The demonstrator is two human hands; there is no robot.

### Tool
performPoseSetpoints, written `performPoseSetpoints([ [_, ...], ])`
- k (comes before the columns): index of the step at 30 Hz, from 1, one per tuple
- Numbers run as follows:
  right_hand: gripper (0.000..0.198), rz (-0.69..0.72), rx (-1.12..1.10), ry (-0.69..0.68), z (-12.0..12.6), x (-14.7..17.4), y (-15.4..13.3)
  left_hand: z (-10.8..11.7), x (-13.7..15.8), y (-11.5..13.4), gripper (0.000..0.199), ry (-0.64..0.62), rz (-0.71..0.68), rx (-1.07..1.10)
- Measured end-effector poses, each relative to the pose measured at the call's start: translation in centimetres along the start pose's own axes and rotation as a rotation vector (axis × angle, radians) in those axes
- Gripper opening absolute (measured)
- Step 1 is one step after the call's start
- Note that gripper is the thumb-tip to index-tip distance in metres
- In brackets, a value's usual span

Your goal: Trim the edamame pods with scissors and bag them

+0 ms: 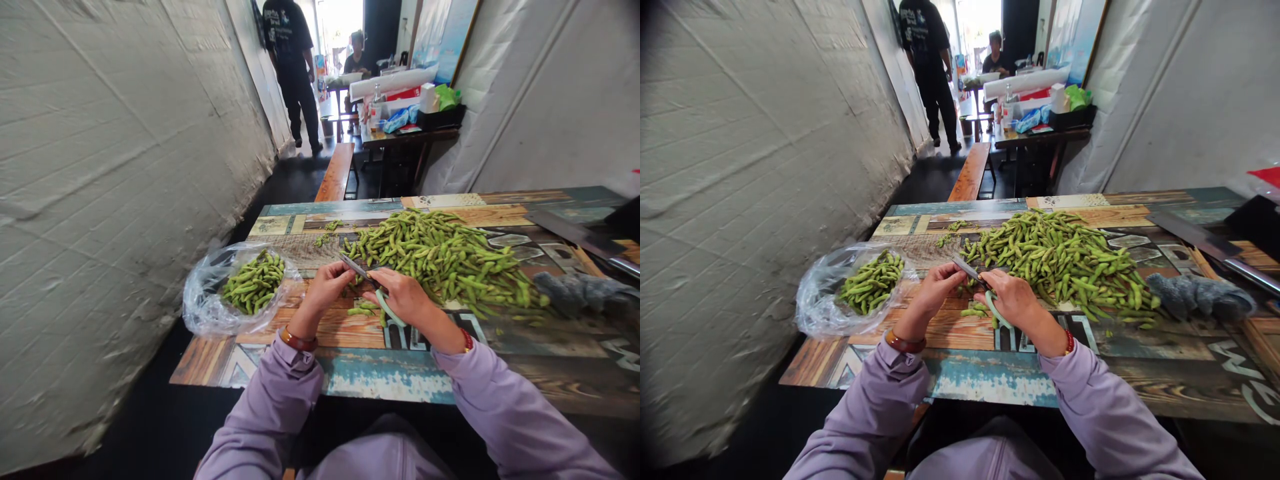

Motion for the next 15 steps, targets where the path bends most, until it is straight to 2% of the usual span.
performPoseSetpoints([
  [6,0.035,-0.035,0.049,0.053,-0.22,0.07,0.02,-0.28,0.07,0.28,0.032,0.013,0.032,0.019],
  [10,0.033,-0.057,0.077,0.082,-0.10,0.04,0.01,-0.20,-0.01,0.05,0.032,0.106,0.059,0.054],
  [15,0.033,-0.062,0.088,0.099,-0.03,0.06,-0.07,0.03,-0.06,0.40,0.025,0.218,-0.015,0.042],
])
Point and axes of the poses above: each hand's wrist, its own x-axis away from the middle knuckle, its own z-axis out of the back of the hand, y = z × x, the point moved 2 cm from there along -x, towards the middle knuckle, and after that the axes turned 8 degrees about -z, right-handed, at the moved point
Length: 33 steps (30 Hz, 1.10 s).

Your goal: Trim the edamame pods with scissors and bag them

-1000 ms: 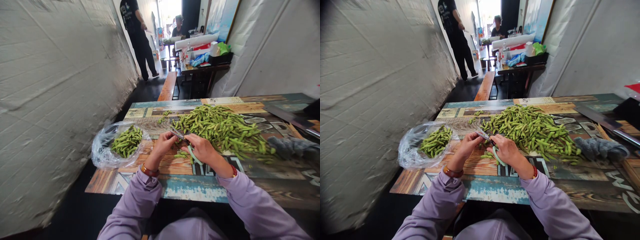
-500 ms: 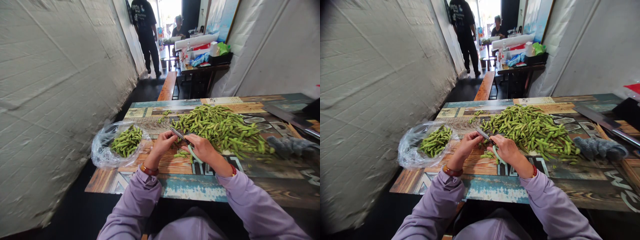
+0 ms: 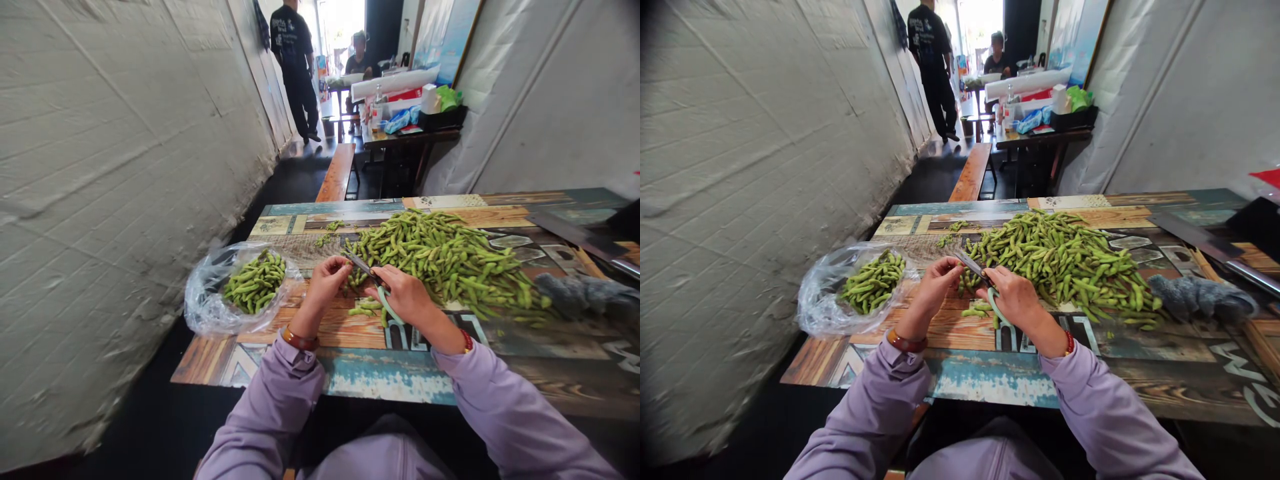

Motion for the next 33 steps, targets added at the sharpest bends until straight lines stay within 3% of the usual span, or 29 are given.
performPoseSetpoints([
  [19,0.039,-0.057,-0.075,0.028,0.47,-0.12,-0.05,0.01,-0.12,0.45,0.035,0.105,0.107,0.336],
  [33,0.041,-0.047,-0.095,-0.008,0.43,-0.08,-0.19,-0.56,0.05,-0.09,0.030,0.007,0.100,0.358],
])
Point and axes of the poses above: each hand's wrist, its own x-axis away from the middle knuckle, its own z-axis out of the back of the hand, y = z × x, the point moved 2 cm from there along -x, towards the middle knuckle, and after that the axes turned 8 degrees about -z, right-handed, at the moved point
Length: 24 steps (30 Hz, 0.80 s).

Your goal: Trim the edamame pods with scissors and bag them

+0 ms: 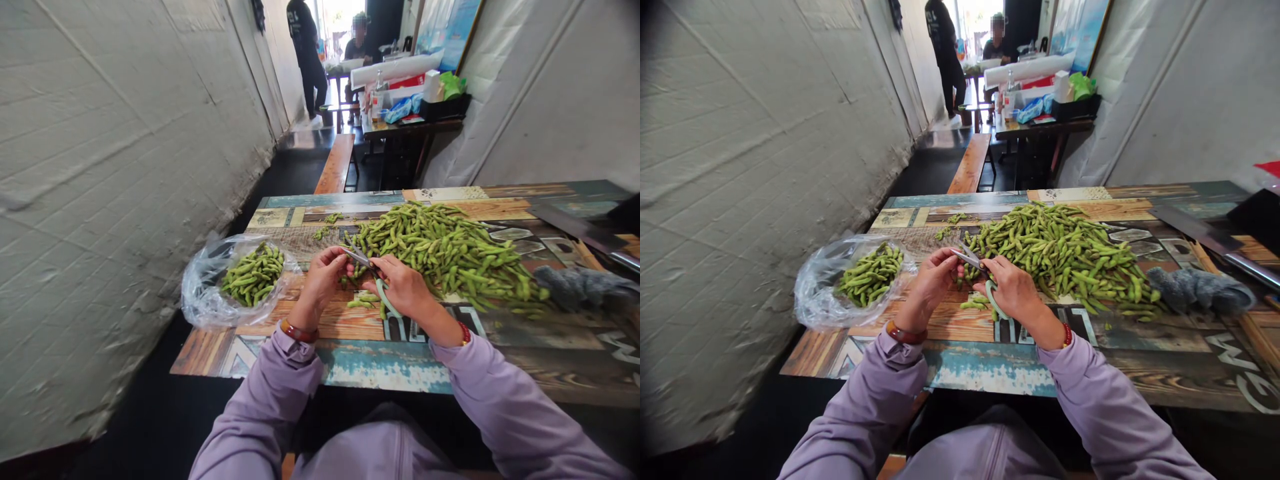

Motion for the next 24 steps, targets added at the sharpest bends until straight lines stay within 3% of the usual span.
performPoseSetpoints([
  [8,0.039,0.023,0.002,-0.014,0.14,-0.04,-0.23,-0.22,0.04,-0.07,0.026,-0.071,-0.009,-0.074],
  [24,0.043,0.028,0.014,-0.070,-0.05,-0.05,-0.19,0.10,0.22,-0.21,0.026,-0.119,-0.056,-0.449],
])
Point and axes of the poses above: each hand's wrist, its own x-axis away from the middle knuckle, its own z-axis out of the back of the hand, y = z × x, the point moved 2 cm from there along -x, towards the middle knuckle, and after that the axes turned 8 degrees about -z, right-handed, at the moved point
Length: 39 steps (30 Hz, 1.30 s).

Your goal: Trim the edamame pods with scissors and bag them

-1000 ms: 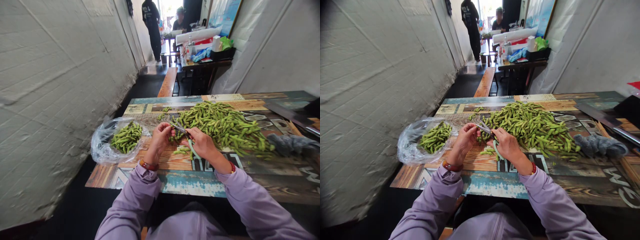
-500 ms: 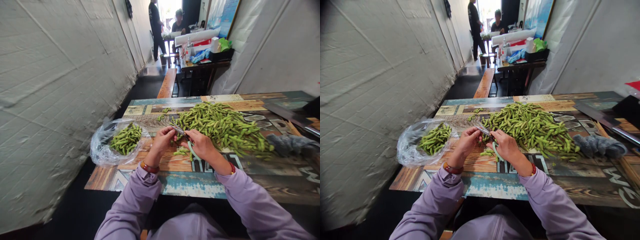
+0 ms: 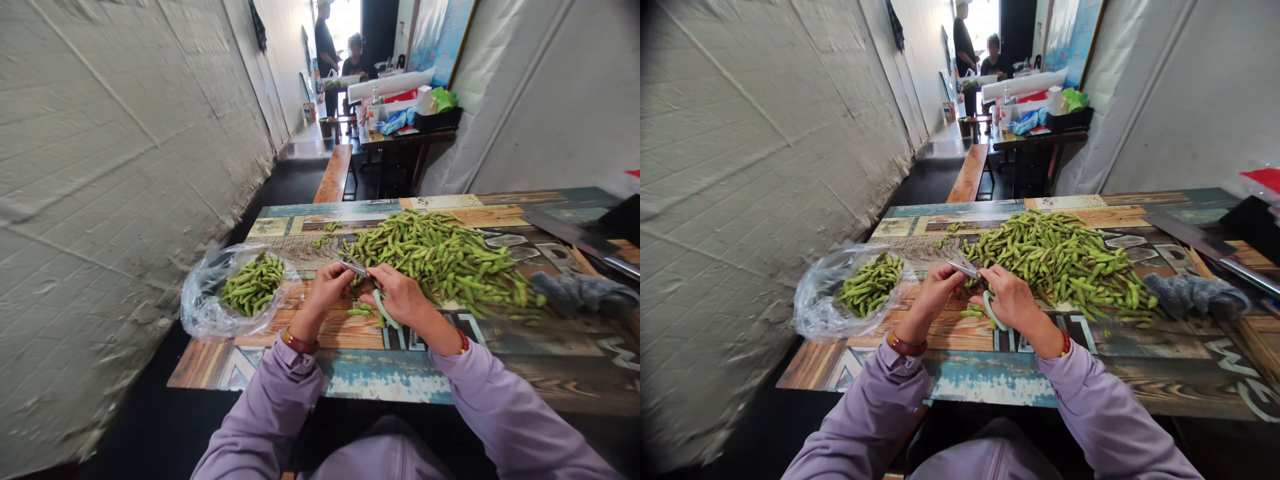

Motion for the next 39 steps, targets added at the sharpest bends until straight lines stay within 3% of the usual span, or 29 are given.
performPoseSetpoints([
  [21,0.037,0.063,-0.057,0.026,-0.7,0.0,1.0,0.0,-0.2,0.0,0.024,-0.040,-0.007,0.083],
  [30,0.034,0.010,-0.056,0.157,-0.6,-0.4,2.0,0.7,-0.7,0.4,0.015,0.139,0.107,0.384],
  [33,0.033,0.009,-0.061,0.160,-0.8,-0.4,2.0,1.2,-0.8,0.2,0.021,0.129,0.101,0.361],
  [39,0.035,-0.007,-0.067,0.138,-0.9,-0.3,1.9,1.2,-1.0,-0.5,0.007,0.136,0.011,0.123],
])
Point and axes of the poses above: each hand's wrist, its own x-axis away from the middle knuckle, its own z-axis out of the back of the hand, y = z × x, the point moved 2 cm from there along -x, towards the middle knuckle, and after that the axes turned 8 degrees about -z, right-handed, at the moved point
